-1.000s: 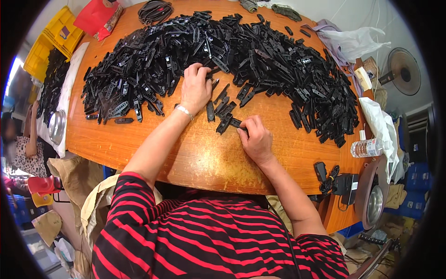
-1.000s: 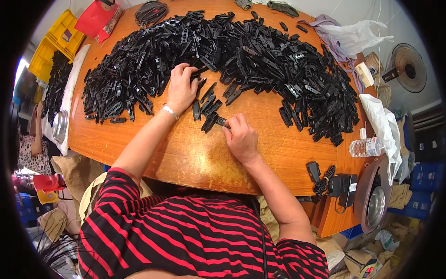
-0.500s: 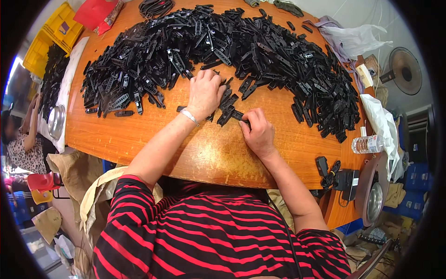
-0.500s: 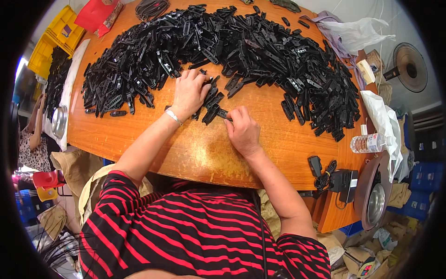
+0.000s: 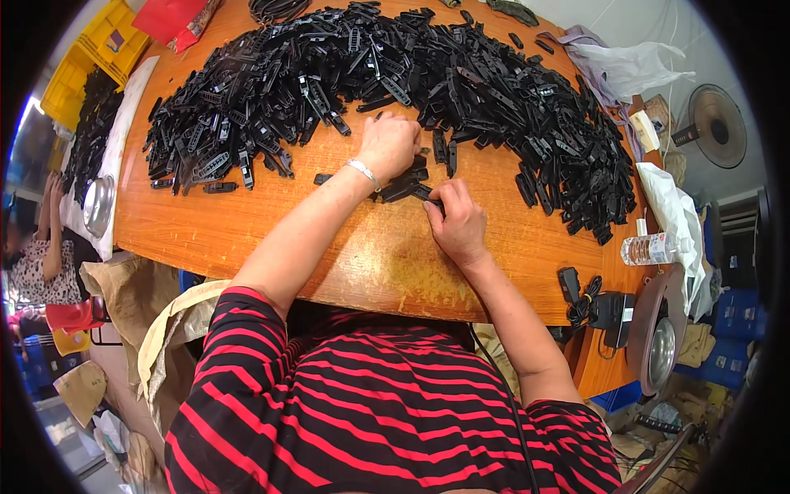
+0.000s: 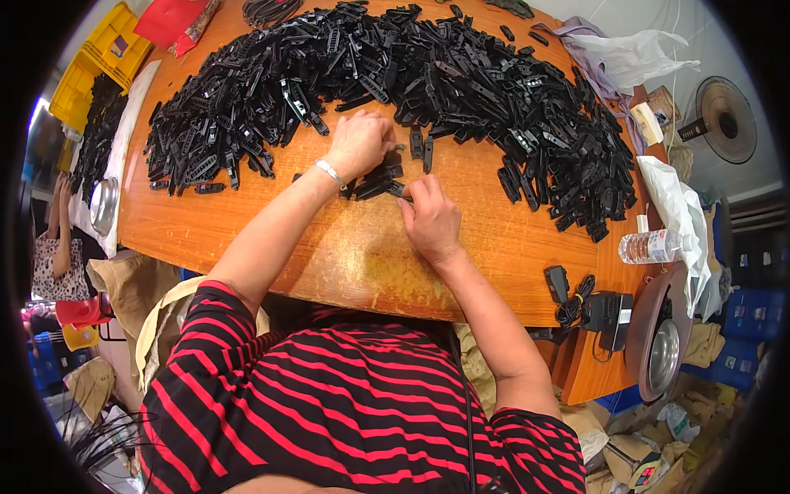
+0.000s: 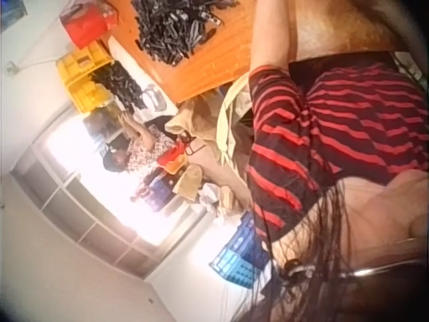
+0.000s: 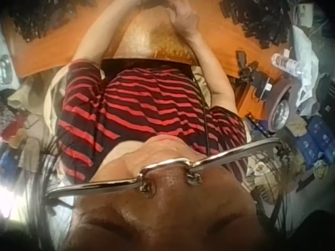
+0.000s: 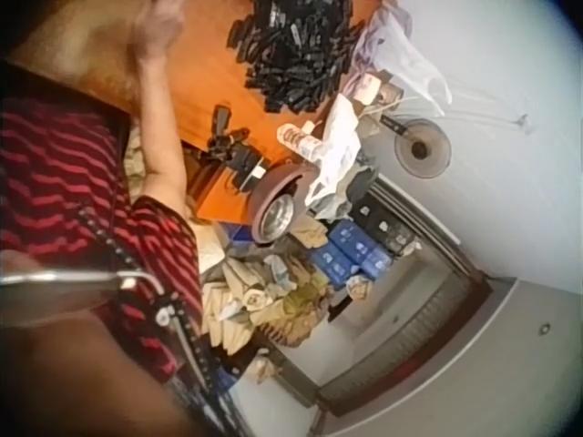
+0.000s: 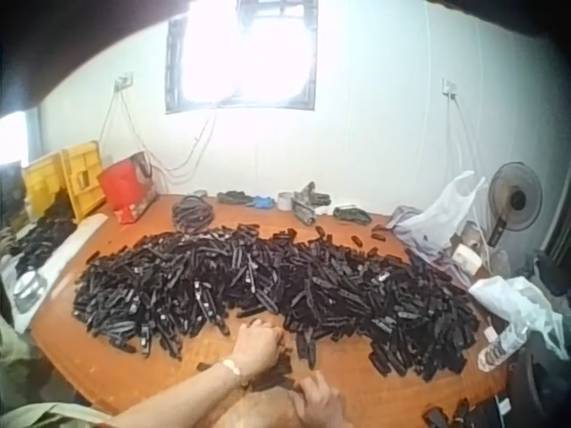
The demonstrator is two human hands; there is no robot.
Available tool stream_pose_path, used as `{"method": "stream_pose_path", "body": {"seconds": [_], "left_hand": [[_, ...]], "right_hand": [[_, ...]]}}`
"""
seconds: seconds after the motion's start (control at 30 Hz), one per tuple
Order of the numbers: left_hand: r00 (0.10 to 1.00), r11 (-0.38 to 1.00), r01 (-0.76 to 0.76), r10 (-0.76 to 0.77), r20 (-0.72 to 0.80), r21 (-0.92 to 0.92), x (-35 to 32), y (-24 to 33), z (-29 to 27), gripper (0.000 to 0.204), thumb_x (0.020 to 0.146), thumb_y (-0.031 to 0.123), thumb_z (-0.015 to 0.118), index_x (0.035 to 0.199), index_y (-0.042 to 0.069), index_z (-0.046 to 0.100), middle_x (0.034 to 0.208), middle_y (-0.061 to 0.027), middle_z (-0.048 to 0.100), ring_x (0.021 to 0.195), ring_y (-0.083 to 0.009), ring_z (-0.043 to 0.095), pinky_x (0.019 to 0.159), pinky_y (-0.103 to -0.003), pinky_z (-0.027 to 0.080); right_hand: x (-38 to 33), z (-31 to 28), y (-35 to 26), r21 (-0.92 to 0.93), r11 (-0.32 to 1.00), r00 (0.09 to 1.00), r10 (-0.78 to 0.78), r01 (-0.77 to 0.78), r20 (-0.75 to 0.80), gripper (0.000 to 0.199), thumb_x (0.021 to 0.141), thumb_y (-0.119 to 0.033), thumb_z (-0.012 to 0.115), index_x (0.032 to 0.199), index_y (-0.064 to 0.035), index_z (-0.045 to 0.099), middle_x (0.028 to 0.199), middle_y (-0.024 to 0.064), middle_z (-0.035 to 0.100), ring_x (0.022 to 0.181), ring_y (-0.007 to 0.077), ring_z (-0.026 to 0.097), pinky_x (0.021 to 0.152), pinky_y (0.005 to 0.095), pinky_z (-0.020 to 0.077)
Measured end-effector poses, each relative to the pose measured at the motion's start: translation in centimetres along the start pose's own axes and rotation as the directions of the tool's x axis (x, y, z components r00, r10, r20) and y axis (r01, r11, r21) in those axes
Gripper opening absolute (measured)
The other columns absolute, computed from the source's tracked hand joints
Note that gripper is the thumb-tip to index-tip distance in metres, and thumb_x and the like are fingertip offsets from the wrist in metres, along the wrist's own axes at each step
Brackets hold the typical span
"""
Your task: Assembling small black plastic components by snapping them together at a workbench.
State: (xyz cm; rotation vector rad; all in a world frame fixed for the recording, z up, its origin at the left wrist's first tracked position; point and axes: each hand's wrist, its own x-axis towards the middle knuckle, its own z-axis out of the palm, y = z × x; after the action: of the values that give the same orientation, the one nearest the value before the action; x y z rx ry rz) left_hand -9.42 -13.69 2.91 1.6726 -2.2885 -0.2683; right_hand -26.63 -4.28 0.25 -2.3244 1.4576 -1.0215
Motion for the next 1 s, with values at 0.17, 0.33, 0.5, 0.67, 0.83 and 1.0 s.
{"method": "stream_pose_path", "body": {"seconds": [0.17,0.33,0.5,0.67,0.83,1.0], "left_hand": [[0.984,0.991,0.043,-0.020,-0.175,0.126,-1.0,-2.8,0.0,0.008,0.079,0.017,0.068,0.082,0.010,0.066,0.095,-0.0063,0.064,0.100,-0.0272,0.056,0.084,-0.044,0.044],[0.844,0.914,-0.026,-0.197,-0.498,-0.405,-3.2,-4.3,-2.5,0.011,0.082,0.015,0.069,0.085,0.006,0.063,0.085,-0.0074,0.064,0.078,-0.0260,0.058,0.072,-0.038,0.048],[0.911,-0.011,0.192,-0.371,0.183,-0.981,-7.0,-2.6,-3.8,0.013,0.096,0.015,0.059,0.096,0.003,0.061,0.090,-0.0041,0.070,0.065,-0.0045,0.052,0.059,-0.021,0.045],[0.898,-0.378,0.181,-0.312,0.309,-0.908,-10.9,-1.9,-2.7,0.008,0.097,0.012,0.058,0.103,0.007,0.058,0.096,-0.0070,0.070,0.076,-0.0078,0.065,0.060,-0.018,0.052],[0.903,-0.519,0.138,-0.283,0.322,-0.844,-13.7,-2.4,-2.3,0.016,0.095,0.010,0.061,0.109,0.007,0.056,0.095,-0.0057,0.068,0.077,-0.0117,0.066,0.062,-0.021,0.054],[0.884,-0.498,0.120,-0.341,0.321,-0.859,-15.7,-1.8,-2.6,0.031,0.093,0.009,0.063,0.121,0.005,0.051,0.096,-0.0074,0.066,0.076,-0.0147,0.068,0.063,-0.024,0.057]], "right_hand": [[-0.2,-0.4,-0.1,0.046,0.999,1.000,0.013,-0.013,-0.002,0.016,0.077,-0.007,0.073,0.086,-0.0050,0.059,0.088,0.0093,0.059,0.067,0.0267,0.062,0.057,0.0350,0.0489],[-0.3,-0.9,-0.9,0.184,0.980,0.994,0.093,-0.082,-0.053,0.013,0.079,-0.005,0.073,0.084,-0.0033,0.061,0.084,0.0076,0.059,0.059,0.0188,0.056,0.054,0.0290,0.0453],[-0.5,0.0,-3.8,0.280,0.956,0.996,0.085,-0.090,0.031,0.013,0.078,-0.006,0.073,0.084,-0.0029,0.062,0.084,0.0089,0.059,0.063,0.0218,0.059,0.056,0.0316,0.0471],[-0.9,1.4,-4.8,0.156,0.985,0.974,-0.101,0.070,0.204,0.014,0.078,-0.012,0.073,0.084,-0.0063,0.062,0.085,0.0107,0.059,0.073,0.0325,0.064,0.061,0.0399,0.0515],[-1.0,0.6,-4.8,0.214,0.970,0.956,-0.164,0.113,0.243,0.015,0.078,-0.012,0.072,0.086,-0.0067,0.061,0.085,0.0102,0.059,0.074,0.0329,0.064,0.061,0.0399,0.0516],[-0.6,-0.3,-4.8,0.315,0.945,0.964,-0.156,0.082,0.217,0.021,0.081,-0.011,0.072,0.099,-0.0046,0.064,0.086,0.0081,0.061,0.058,0.0189,0.058,0.054,0.0309,0.0472]]}}
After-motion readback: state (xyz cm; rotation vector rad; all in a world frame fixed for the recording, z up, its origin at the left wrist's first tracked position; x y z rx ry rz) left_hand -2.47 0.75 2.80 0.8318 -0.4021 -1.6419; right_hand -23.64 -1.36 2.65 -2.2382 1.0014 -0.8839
